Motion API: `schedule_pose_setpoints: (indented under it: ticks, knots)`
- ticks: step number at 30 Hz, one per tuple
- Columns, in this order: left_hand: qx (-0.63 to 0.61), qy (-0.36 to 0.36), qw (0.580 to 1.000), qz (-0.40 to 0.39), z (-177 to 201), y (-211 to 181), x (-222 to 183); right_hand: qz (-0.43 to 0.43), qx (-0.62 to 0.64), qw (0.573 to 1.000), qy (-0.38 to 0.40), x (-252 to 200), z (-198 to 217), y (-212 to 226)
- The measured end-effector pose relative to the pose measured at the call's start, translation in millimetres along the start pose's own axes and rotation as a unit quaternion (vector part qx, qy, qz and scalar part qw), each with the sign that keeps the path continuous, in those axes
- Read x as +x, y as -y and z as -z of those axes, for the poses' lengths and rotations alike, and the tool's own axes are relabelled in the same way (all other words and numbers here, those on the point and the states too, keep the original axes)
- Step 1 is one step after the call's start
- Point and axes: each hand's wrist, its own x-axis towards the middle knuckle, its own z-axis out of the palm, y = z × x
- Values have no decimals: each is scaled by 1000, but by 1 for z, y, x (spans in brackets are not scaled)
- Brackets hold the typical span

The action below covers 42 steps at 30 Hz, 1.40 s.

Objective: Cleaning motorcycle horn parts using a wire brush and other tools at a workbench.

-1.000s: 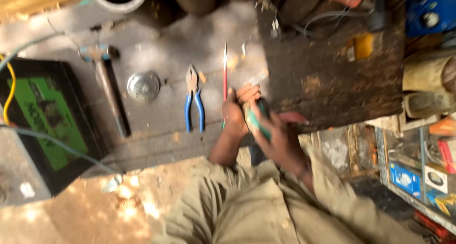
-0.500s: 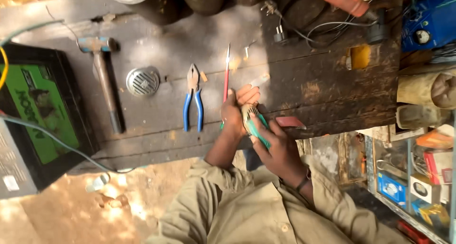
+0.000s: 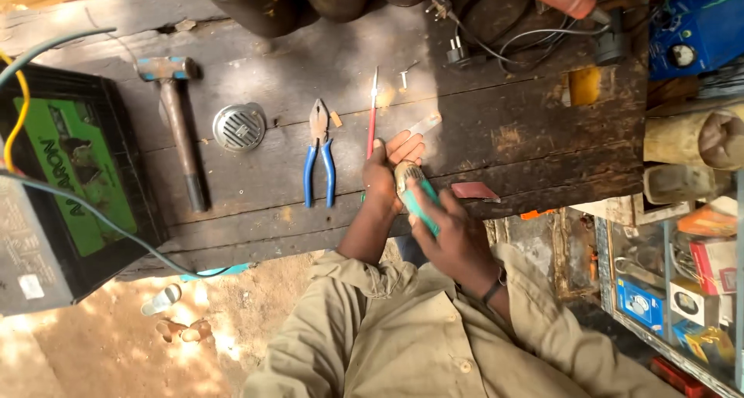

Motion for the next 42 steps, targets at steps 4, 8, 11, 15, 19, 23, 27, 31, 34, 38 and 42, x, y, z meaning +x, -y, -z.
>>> schedule_pose_setpoints:
  ticks: [4,8,11,15,19,23,27,31,34,38,42]
  knots:
    - [8,17,1000,-11,3,-1,2,0,5,1000,-21,32,-10,-3]
    - [-14,12,1000,3,14,7,4,17,29,998,-55,27,-14,0]
    - [-7,6,1000,-12,7,8,16,16,27,999,-45,10,-6,6]
    - [17,-18,1000,0,0,-6,-1,-18,9,1000,-1,8,-10,11]
    - [-26,-4,999,-28,9,6,18,35,33,998,-51,47,-21,-15]
    - [-1,16,999,-48,10,12,11,-15,22,999,-38,18,-11,4]
    - [14,-38,998,-39,9,8,14,-14,9,1000,-3,-9,-12,-4]
    - [4,-49,998,-48,10,7,25,9,41,998,-43,39,-14,1]
    - [54,-58,994,-72,37,24,25,-34,54,997,-52,46,-26,-11]
    - [-10,-23,999,-44,8,10,18,-10,49,996,-73,17,-19,-8]
    - [17,-42,998,-43,-1,4,6,-1,50,998,-47,1,-13,-4]
